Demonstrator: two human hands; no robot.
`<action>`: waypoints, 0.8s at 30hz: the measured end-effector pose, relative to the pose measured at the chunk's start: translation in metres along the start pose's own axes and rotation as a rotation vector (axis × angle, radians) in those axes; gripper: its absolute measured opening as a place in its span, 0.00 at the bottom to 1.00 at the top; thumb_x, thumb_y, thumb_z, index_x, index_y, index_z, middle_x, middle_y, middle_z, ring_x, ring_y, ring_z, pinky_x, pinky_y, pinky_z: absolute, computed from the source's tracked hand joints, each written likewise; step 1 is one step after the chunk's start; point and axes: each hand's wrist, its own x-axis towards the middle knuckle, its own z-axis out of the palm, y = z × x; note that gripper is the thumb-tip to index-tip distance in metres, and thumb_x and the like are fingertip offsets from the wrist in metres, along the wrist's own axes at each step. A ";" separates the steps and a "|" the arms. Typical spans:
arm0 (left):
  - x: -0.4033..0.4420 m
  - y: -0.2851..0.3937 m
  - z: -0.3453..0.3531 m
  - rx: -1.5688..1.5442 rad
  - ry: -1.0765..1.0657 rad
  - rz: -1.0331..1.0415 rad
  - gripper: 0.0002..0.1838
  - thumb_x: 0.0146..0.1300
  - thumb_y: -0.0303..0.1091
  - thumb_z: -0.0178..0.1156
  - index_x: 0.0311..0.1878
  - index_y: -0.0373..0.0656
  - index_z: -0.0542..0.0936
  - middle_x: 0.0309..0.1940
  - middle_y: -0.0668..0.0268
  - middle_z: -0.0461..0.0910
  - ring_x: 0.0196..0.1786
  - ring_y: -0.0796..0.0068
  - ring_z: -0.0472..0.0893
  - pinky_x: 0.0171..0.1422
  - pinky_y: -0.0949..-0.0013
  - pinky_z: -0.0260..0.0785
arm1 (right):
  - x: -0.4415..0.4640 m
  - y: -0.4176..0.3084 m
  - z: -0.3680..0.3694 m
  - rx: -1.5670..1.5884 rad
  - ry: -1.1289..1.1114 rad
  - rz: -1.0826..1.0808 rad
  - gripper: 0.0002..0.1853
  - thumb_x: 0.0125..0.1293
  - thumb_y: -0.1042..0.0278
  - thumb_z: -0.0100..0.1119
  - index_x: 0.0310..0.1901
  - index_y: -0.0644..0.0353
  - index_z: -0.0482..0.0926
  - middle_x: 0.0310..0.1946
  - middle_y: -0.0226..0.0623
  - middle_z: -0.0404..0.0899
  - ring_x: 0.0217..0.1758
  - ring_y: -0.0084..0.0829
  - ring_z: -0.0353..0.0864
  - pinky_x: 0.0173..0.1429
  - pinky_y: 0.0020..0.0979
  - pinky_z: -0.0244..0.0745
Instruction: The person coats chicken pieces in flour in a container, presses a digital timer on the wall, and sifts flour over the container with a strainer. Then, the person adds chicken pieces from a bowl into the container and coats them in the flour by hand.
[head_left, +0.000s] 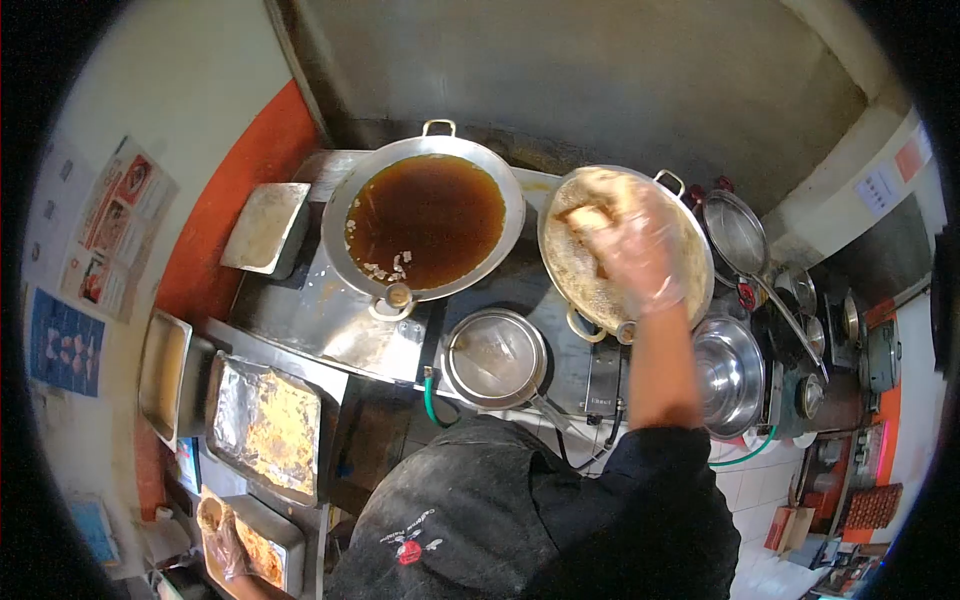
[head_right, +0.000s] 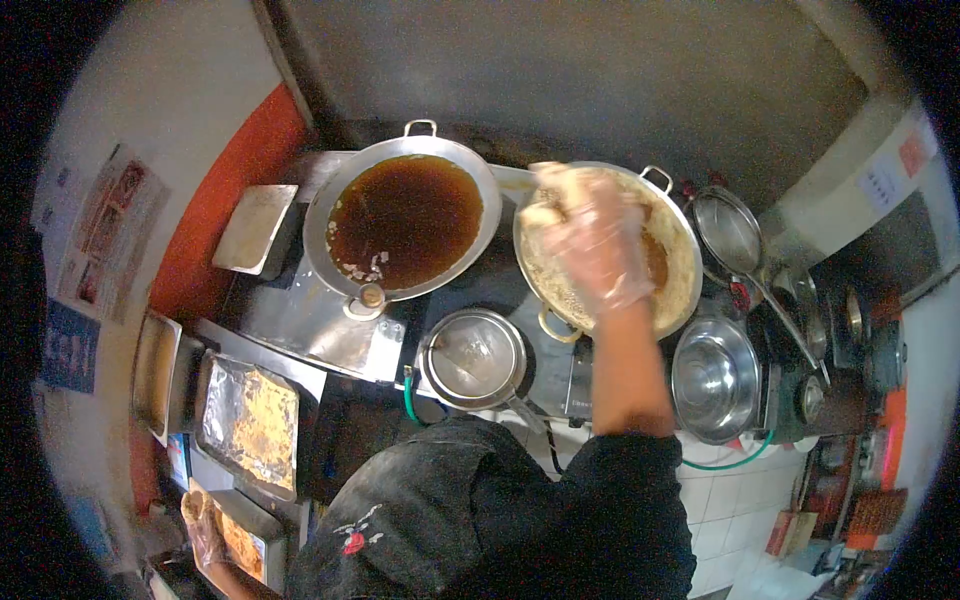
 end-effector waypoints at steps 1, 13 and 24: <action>0.016 -0.037 -0.009 -0.003 0.052 0.103 0.33 0.76 0.42 0.60 0.79 0.39 0.65 0.70 0.55 0.75 0.68 0.62 0.75 0.75 0.63 0.64 | 0.006 -0.053 -0.002 0.142 -0.042 -0.014 0.21 0.57 0.68 0.75 0.53 0.60 0.86 0.51 0.44 0.89 0.57 0.41 0.87 0.64 0.41 0.82; 0.015 -0.102 -0.122 -0.279 0.669 0.390 0.19 0.70 0.25 0.66 0.63 0.38 0.81 0.60 0.61 0.84 0.61 0.68 0.83 0.70 0.64 0.73 | -0.173 -0.577 0.202 1.228 -0.578 -1.181 0.18 0.66 0.57 0.66 0.54 0.56 0.85 0.54 0.43 0.85 0.56 0.45 0.84 0.62 0.46 0.80; 0.175 -0.052 -0.286 -0.913 0.648 0.640 0.21 0.66 0.26 0.71 0.61 0.37 0.80 0.56 0.63 0.84 0.58 0.72 0.83 0.65 0.70 0.75 | -0.248 -0.658 0.269 0.636 -1.151 -1.419 0.13 0.68 0.57 0.61 0.45 0.56 0.85 0.45 0.44 0.87 0.54 0.47 0.86 0.58 0.47 0.79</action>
